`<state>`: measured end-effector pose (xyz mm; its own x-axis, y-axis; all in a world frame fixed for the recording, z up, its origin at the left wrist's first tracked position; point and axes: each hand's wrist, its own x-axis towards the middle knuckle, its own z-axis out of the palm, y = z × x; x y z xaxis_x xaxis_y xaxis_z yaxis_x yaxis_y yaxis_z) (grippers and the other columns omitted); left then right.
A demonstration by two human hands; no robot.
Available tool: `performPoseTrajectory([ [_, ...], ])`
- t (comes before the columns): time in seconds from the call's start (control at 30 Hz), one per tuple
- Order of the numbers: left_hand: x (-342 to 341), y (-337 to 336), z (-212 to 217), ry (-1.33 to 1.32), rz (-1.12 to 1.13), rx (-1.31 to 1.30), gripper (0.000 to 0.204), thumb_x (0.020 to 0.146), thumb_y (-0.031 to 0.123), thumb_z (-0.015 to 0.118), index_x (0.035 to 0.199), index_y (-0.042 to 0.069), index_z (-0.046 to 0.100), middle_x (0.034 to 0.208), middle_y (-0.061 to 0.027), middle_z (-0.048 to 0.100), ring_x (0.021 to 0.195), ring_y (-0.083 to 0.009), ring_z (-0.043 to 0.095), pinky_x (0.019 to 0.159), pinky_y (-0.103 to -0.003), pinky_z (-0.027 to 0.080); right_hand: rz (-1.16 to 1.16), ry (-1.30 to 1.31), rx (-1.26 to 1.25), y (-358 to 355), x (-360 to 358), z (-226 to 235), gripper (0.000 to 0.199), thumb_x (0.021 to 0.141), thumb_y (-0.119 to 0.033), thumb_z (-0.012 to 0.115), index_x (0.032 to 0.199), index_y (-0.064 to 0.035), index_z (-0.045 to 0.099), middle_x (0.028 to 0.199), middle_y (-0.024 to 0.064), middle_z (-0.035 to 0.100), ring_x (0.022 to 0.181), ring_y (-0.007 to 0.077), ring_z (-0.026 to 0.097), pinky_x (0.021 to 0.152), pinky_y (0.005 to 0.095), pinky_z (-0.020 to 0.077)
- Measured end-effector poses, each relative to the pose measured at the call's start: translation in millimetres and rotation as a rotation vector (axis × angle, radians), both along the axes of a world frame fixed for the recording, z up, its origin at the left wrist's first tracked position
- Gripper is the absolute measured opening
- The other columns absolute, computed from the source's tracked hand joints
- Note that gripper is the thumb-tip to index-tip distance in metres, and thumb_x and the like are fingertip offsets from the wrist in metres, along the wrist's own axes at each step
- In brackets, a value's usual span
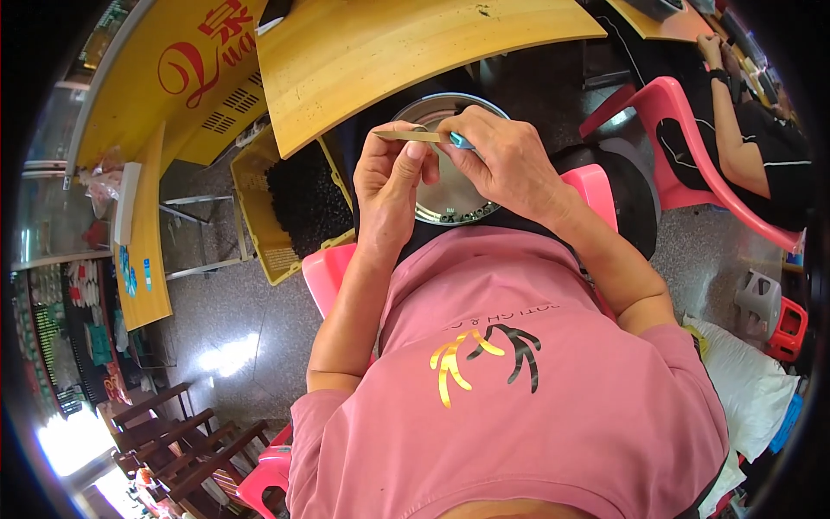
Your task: Trim the stems of black berries using a small knife and sort them into containers.
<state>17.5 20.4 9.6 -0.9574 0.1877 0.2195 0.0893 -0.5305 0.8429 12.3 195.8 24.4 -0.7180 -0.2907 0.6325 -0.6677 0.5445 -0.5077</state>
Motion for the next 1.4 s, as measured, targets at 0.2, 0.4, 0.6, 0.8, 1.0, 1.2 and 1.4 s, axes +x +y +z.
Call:
performPoseTrajectory([
  [0.2, -0.2, -0.8, 0.7, 0.043, 0.029, -0.055, 0.017, 0.099, 0.013, 0.062, 0.111, 0.002, 0.056, 0.092, -0.0064, 0.064, 0.074, -0.0113, 0.056, 0.068, -0.024, 0.046, -0.006, 0.008, 0.006, 0.1, -0.2, -0.4, 0.01, 0.09, -0.01, 0.066, 0.098, -0.0045, 0.061, 0.08, 0.0097, 0.059, 0.069, 0.0319, 0.062, 0.058, 0.0395, 0.0488],
  [0.4, -2.8, -3.3, -0.5, 0.02, -0.026, 0.018, 0.016, 0.099, 0.011, 0.062, 0.11, 0.002, 0.057, 0.091, -0.0079, 0.064, 0.072, -0.012, 0.057, 0.066, -0.024, 0.046, -0.077, -0.016, 0.047, -3.4, -1.9, -7.8, 0.01, 0.089, -0.008, 0.066, 0.098, -0.0051, 0.062, 0.086, 0.0106, 0.064, 0.075, 0.0323, 0.065, 0.061, 0.04, 0.0509],
  [0.6, 12.5, -12.8, 13.2, -0.002, -0.082, 0.035, 0.015, 0.098, 0.011, 0.063, 0.108, 0.001, 0.058, 0.087, -0.0081, 0.065, 0.069, -0.0145, 0.061, 0.061, -0.024, 0.047, -0.153, -0.165, 0.026, 3.6, -11.1, -21.2, 0.013, 0.095, -0.014, 0.062, 0.102, -0.0029, 0.065, 0.094, 0.015, 0.068, 0.082, 0.0362, 0.067, 0.07, 0.04, 0.0531],
  [0.8, -0.2, -82.9, -3.9, -0.048, 0.22, -0.582, 0.015, 0.092, 0.003, 0.07, 0.105, 0.0, 0.064, 0.086, -0.0019, 0.066, 0.073, -0.0065, 0.06, 0.067, -0.02, 0.049, -0.124, -0.21, -0.061, 24.7, -16.3, -7.3, 0.022, 0.097, -0.021, 0.064, 0.104, 0.0002, 0.066, 0.083, 0.012, 0.066, 0.069, 0.0218, 0.062, 0.063, 0.0317, 0.0491],
  [1.0, -2.4, -172.1, -25.3, 0.178, 0.665, -1.47, 0.048, 0.089, 0.011, 0.07, 0.133, 0.0, 0.053, 0.123, -0.018, 0.059, 0.107, -0.0293, 0.062, 0.091, -0.038, 0.05, -0.2, -0.341, -0.07, 36.6, -24.3, 1.3, 0.028, 0.099, -0.025, 0.062, 0.105, 0.0025, 0.065, 0.075, 0.0104, 0.063, 0.063, 0.0131, 0.057, 0.061, 0.0283, 0.0479],
  [1.2, 4.3, -110.7, 10.4, 0.419, 0.291, -1.174, 0.026, 0.09, 0.004, 0.067, 0.115, 0.001, 0.066, 0.108, -0.0143, 0.066, 0.094, -0.0271, 0.066, 0.078, -0.033, 0.053, -0.235, -0.267, -0.097, 51.0, -34.2, -0.6, 0.033, 0.1, -0.03, 0.061, 0.109, 0.001, 0.066, 0.077, 0.0076, 0.065, 0.069, 0.0103, 0.06, 0.064, 0.0258, 0.0493],
  [1.4, -38.7, -18.6, -13.6, 0.765, -0.043, -1.207, 0.033, 0.089, 0.009, 0.066, 0.121, 0.002, 0.061, 0.12, -0.0182, 0.061, 0.101, -0.0345, 0.064, 0.083, -0.041, 0.054, -0.242, -0.269, -0.139, 59.1, -32.6, 5.6, 0.037, 0.1, -0.035, 0.06, 0.112, 0.0002, 0.066, 0.076, 0.0068, 0.065, 0.069, 0.0097, 0.06, 0.064, 0.0248, 0.0489],
])
